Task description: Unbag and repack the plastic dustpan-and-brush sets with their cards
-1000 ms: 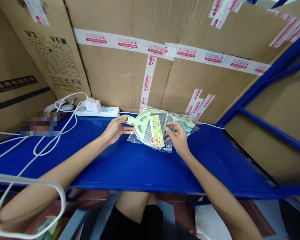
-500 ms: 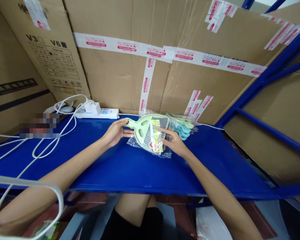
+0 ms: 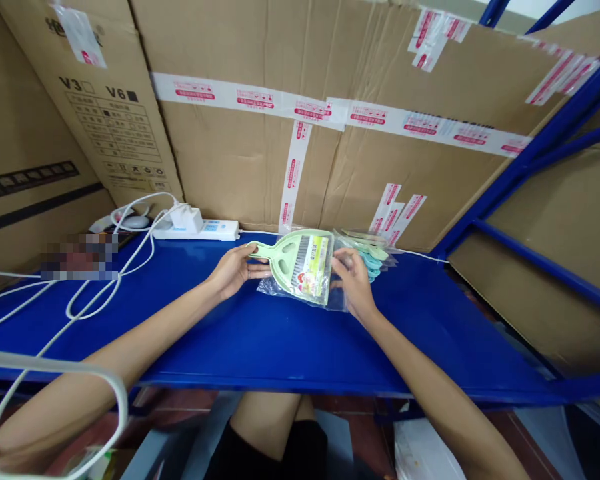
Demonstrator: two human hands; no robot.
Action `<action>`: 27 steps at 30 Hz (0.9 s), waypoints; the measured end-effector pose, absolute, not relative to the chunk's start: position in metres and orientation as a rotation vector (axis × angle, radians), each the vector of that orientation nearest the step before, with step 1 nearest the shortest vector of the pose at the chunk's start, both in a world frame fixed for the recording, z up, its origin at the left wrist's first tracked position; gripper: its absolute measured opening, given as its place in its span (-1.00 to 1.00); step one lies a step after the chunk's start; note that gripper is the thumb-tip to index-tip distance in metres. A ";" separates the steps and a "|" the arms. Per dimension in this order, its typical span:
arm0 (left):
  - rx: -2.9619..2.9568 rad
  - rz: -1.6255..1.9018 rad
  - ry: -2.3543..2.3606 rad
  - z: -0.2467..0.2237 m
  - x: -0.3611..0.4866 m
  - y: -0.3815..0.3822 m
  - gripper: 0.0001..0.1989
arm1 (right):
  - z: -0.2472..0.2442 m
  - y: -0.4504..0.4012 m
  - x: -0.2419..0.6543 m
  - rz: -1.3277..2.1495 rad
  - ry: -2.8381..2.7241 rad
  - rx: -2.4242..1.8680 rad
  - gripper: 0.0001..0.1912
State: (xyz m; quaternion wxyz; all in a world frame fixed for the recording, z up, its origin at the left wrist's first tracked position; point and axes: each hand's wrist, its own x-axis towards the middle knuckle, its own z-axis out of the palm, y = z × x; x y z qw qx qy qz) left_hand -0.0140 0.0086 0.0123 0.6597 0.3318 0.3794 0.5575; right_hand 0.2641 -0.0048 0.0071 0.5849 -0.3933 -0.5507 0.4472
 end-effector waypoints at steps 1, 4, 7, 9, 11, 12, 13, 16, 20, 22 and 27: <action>0.740 1.263 0.856 0.012 -0.014 0.009 -0.90 | 0.009 -0.004 0.265 1.082 -1.186 -0.904 -0.50; 0.727 1.271 0.840 0.009 -0.015 0.010 -0.88 | 0.016 -0.003 0.267 1.205 -1.013 -0.900 -0.30; 0.737 1.270 0.825 0.007 -0.014 0.011 -0.89 | 0.019 -0.003 0.268 1.306 -1.009 -0.969 -0.23; 0.746 1.267 0.814 0.006 -0.013 0.010 -0.90 | 0.018 -0.004 0.267 1.365 -1.045 -1.013 -0.20; 0.755 1.257 0.807 0.005 -0.011 0.008 -0.92 | 0.016 -0.006 0.266 1.383 -1.100 -1.054 -0.13; 0.758 1.251 0.806 0.004 -0.009 0.008 -0.93 | 0.014 -0.006 0.266 1.368 -1.127 -1.081 -0.07; 0.759 1.246 0.808 0.004 -0.008 0.007 -0.93 | 0.013 -0.007 0.266 1.334 -1.151 -1.113 -0.02; 0.764 1.241 0.808 0.003 -0.003 0.004 -0.90 | 0.012 -0.007 0.269 1.144 -1.196 -1.181 0.01; 0.793 1.245 0.759 0.006 0.001 -0.001 -0.83 | 0.016 -0.007 0.272 0.975 -1.237 -1.133 -0.14; 0.844 1.221 0.707 0.009 0.001 -0.004 -0.85 | 0.022 -0.007 0.276 0.929 -1.254 -1.102 -0.18; 1.010 1.116 0.594 0.013 -0.002 -0.007 -0.70 | 0.066 0.017 0.318 0.555 -1.266 -1.048 -0.32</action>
